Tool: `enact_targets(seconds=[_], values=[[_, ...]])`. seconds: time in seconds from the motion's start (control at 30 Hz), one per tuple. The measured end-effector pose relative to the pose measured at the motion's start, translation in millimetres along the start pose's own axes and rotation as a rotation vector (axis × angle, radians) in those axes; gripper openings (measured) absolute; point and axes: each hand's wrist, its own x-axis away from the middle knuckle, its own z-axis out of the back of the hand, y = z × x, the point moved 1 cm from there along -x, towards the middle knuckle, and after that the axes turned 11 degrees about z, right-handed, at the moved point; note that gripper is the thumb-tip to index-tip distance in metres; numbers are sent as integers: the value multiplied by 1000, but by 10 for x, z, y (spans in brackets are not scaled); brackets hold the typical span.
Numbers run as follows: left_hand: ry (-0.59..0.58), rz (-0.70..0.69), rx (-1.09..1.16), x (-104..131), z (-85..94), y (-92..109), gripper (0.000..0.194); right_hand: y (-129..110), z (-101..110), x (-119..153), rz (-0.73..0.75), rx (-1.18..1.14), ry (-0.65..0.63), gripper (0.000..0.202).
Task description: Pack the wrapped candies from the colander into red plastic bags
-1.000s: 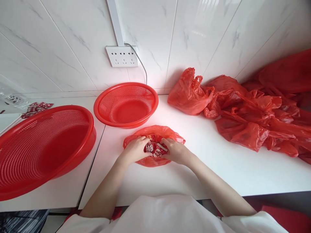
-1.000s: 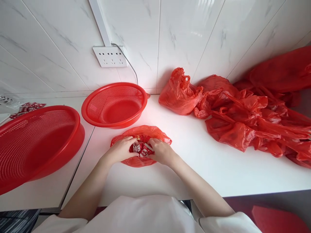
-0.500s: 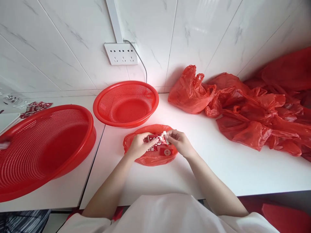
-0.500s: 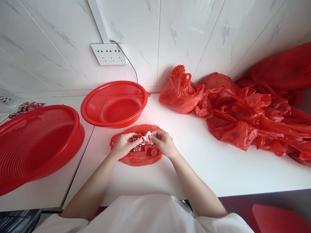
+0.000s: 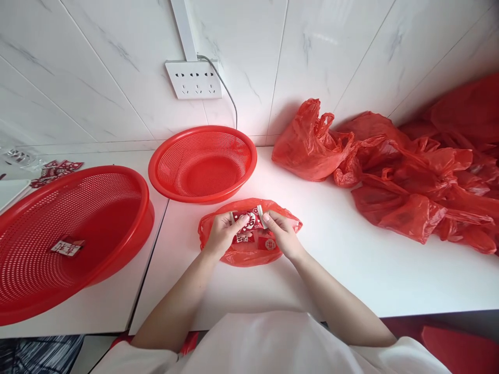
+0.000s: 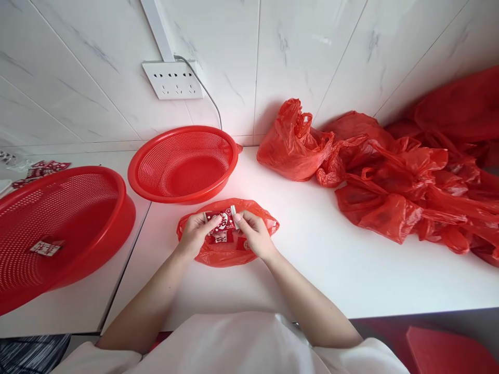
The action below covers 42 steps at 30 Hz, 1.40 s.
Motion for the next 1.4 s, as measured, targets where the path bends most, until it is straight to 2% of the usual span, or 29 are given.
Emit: enact_targets(seconds=[0.2,0.4,0.73,1.07,1.23,1.4], values=[[1,-57,-143,-17,-8,1,23,68,-15,-1,-4,-43,-12,29],[-8,-67,-188,-18,-44,13,25,131,8,13,-2,65,-24,31],[22,-81,-310,-27,12,8,24,225,-8,58,42,191,-5,28],[53,-193,-361,-7,27,31,20,220,-11,56,42,114,-76,26],[52,-105,-269,-24,31,-3,19,168,1,45,15,37,-92,23],[-60,-18,-175,-30,-2,-52,22,94,65,28,-25,-51,-15,23]])
